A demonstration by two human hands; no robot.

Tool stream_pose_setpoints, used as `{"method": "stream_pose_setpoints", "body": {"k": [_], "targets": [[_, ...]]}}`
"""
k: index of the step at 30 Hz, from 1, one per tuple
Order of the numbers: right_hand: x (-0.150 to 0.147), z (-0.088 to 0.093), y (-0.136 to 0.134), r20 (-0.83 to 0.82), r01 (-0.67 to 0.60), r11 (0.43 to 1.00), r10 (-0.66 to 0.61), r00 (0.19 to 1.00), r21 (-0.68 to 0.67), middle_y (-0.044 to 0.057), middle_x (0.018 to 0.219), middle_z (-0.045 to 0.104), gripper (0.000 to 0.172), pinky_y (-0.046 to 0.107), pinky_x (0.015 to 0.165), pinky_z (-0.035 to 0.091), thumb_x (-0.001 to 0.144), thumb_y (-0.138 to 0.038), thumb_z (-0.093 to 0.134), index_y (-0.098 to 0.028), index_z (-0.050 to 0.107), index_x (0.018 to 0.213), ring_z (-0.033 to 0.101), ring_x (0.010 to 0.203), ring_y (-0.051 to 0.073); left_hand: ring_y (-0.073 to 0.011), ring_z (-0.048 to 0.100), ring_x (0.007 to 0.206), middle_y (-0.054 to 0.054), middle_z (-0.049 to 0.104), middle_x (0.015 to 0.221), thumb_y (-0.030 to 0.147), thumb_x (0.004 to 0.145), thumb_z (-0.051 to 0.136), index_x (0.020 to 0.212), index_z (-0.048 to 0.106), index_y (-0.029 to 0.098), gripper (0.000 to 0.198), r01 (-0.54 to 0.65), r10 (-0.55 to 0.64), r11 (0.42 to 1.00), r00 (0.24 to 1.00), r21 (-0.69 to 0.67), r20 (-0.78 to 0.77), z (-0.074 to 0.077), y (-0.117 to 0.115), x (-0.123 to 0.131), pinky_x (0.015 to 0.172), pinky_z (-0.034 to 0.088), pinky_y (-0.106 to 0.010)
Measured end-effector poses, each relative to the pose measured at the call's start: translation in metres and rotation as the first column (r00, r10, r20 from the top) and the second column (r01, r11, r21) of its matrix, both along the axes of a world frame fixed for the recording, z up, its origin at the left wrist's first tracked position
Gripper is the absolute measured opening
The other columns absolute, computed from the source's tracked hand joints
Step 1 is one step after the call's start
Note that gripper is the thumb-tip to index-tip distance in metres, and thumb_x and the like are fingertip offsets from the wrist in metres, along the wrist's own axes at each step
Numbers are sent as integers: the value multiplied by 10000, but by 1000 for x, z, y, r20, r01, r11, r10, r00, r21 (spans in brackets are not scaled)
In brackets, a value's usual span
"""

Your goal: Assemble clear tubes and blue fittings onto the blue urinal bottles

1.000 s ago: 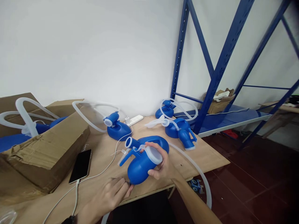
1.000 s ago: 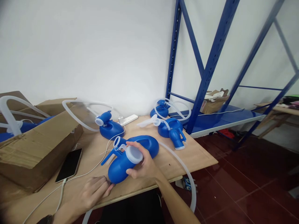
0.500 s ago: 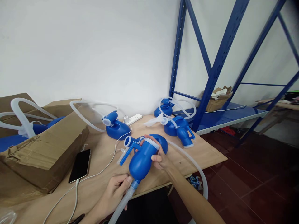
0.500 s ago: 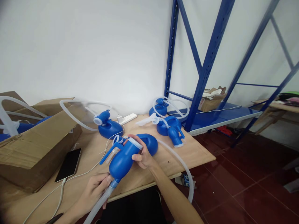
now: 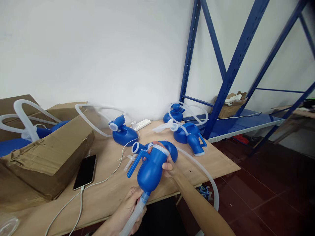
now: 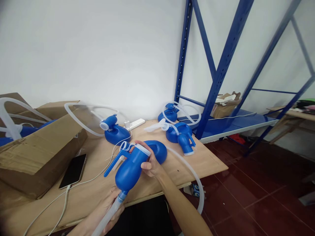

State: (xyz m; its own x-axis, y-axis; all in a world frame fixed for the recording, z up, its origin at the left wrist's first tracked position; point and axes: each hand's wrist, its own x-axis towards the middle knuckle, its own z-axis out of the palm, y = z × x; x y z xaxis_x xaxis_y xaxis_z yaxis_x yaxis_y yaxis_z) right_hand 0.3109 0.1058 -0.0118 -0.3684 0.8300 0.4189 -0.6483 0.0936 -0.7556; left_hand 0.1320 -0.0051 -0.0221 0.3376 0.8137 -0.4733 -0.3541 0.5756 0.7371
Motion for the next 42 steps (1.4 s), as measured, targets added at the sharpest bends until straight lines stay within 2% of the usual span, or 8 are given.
{"method": "stream_pose_setpoints", "body": {"k": [6,14,17,20,27,33,39,42], "targets": [[4,-2,-1,-21,-2,1000,2,1000,-5,42,1115,702,854,517,921,551,550,-507,950,-362,618,1324,725,1010,350,-68,329,299,130,371,439,793,632,796,714,414,249,670,136,-142,985,989,104,53,-19,9,4,276,377,-206],[16,4,-2,200,210,977,-200,959,-27,72,1180,717,870,456,958,546,496,-551,984,-287,629,1246,684,1123,334,-140,635,539,-38,704,754,699,917,573,987,703,190,530,321,-263,925,927,204,-267,6,15,-34,520,539,-250],[21,8,-4,308,329,944,-318,897,16,63,1221,715,742,411,943,548,553,-520,968,-282,630,1169,675,1143,312,-151,600,523,-19,686,705,704,890,593,1117,741,225,550,306,-90,887,849,345,-521,7,18,-59,446,472,-233],[21,11,-13,375,364,929,-361,854,66,43,1122,727,689,385,874,570,602,-455,958,-280,608,1171,698,1050,281,-200,698,674,-42,763,810,626,909,617,1110,779,244,461,396,264,702,626,591,-734,19,23,-83,559,546,-253],[-1,40,-9,334,408,907,-420,844,107,78,1314,674,803,431,1004,564,702,-468,918,-303,518,1378,663,1215,292,-241,778,748,-61,827,944,528,1046,471,1073,768,232,420,761,707,204,320,615,-631,114,57,-108,648,563,-273],[17,78,31,402,447,856,-516,756,258,102,1588,484,786,522,1183,408,892,-576,723,-357,400,1574,526,1415,284,-282,691,675,-104,757,806,595,1063,298,1134,721,181,595,866,878,280,-56,414,-475,209,117,-114,618,463,-352],[76,22,27,781,282,779,-610,133,560,110,1487,574,653,674,1250,143,857,-536,765,-329,598,1454,389,1486,394,-314,737,832,-154,752,1117,531,1085,292,1212,680,185,535,867,895,386,-268,316,-357,260,181,-109,656,456,-340],[92,-6,19,830,232,809,-558,14,540,124,1585,457,782,684,1225,208,882,-471,738,-362,419,1588,331,1518,415,-314,761,918,-162,746,1150,503,1091,318,1226,679,159,517,887,898,395,-318,241,-304,278,205,-102,715,480,-322]]}}
